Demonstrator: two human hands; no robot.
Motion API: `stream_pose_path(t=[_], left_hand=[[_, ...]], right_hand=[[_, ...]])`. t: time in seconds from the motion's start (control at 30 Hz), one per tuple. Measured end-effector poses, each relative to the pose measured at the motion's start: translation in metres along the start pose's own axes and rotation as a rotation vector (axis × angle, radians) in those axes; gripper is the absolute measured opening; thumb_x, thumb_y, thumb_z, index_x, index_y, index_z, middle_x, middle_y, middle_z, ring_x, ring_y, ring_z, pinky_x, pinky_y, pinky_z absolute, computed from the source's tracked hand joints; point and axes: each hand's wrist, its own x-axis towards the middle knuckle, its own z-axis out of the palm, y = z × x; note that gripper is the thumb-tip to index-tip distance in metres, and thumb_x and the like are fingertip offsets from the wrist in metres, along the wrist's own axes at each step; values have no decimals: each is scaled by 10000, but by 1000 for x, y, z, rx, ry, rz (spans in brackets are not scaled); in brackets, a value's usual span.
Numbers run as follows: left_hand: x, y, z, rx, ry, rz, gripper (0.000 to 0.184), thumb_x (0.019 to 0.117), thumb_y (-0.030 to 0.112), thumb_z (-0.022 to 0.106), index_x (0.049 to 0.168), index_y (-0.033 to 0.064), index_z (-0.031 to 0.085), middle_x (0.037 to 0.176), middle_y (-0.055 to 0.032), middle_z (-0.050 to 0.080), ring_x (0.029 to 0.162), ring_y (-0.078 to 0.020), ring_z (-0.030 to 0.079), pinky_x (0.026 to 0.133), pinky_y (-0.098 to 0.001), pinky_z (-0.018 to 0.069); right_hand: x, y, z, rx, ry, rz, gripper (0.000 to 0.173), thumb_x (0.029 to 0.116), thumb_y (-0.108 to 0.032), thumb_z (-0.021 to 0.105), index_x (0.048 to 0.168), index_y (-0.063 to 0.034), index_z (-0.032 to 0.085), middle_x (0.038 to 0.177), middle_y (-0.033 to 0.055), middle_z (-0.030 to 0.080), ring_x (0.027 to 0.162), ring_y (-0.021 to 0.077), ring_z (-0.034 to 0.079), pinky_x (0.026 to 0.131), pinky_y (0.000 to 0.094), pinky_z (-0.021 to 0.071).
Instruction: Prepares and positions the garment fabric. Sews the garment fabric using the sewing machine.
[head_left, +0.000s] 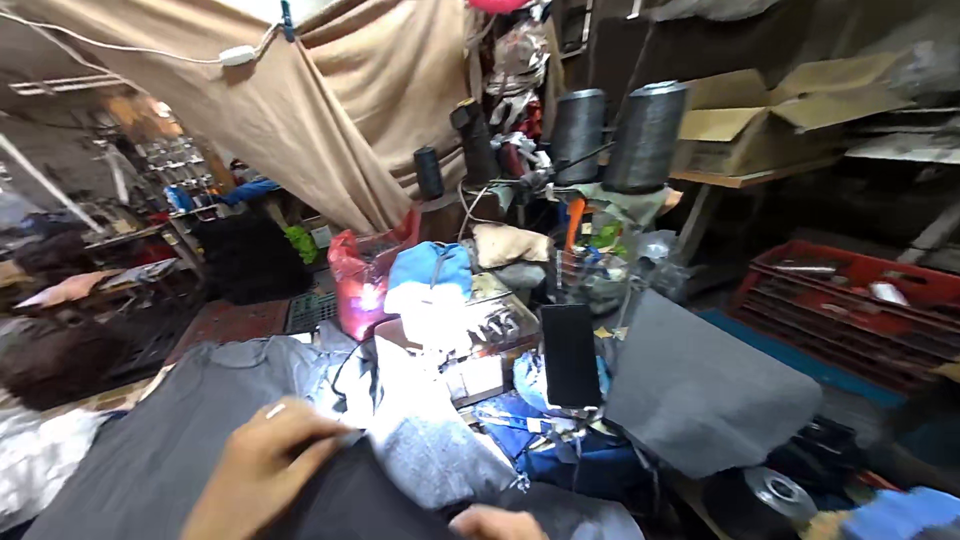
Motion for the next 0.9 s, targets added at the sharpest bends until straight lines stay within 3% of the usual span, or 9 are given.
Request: stream_pose_path(t=[0.1,0.17,0.2,0.3,0.4,0.5,0.63,0.77,0.9], left_hand=[[55,-34,58,93,-157,-158,153,942,223,707,956,110,809,945,-59,766,956,-231,721,912,-517,555],[82,-52,96,86,-335,-348,227,971,265,685,1016,70,793,1042,-124,753,1061,-298,693,998,-557,502],[90,-59,113,70,-379,-415,270,978,305,677,1051,70,786,1081,-135,747,1097,-308,685,1020,-558,496],[94,-73,146,3,-366,-499,328,964,358,687,1062,58,778,1065,-144,748,1084,-302,686,1013,-535,498],[88,-77,149,-44,-320,-525,346,937,394,716,1073,81,778,1065,-113,752,1063,-256,695,1003,-500,516],[80,-79,142,-93,-276,-516,334,939,356,716,1100,69,770,1102,-112,744,1080,-232,688,1021,-456,515],[73,-75,141,-114,-131,-429,261,930,261,722,1005,18,779,1018,-127,753,1002,-213,710,964,-413,548],[78,-74,151,-98,-120,-413,224,937,248,712,1000,47,787,1045,-109,752,1046,-210,702,992,-420,542],[81,-73,163,-85,-119,-450,253,937,268,704,1020,43,785,1061,-118,751,1065,-228,699,1009,-437,529]], right_hand=[[23,50,-8,75,110,253,107,905,-50,704,987,18,716,800,33,733,699,57,686,692,269,592],[35,94,-11,58,193,326,59,880,-106,727,886,-50,709,659,-51,630,557,5,557,546,210,487],[40,111,-14,-14,210,363,96,867,-146,738,850,-60,699,649,-48,593,547,15,524,535,221,460],[48,134,-22,-132,194,461,169,873,-163,749,905,1,720,895,96,662,749,140,609,708,341,523],[57,142,-24,-111,216,436,210,868,-175,734,978,1,709,861,73,661,725,117,608,690,321,524],[71,134,-20,-2,315,352,223,885,-164,748,1050,-16,728,908,36,732,810,56,688,772,249,583],[77,131,-16,-144,435,195,179,884,-230,731,869,-55,759,794,10,718,751,54,668,726,274,563],[77,134,-15,-272,526,122,171,824,-212,768,846,-43,755,916,95,715,887,162,679,817,332,567],[83,137,-21,-164,481,217,190,814,-170,778,911,-22,710,818,34,688,722,75,639,675,252,541]])
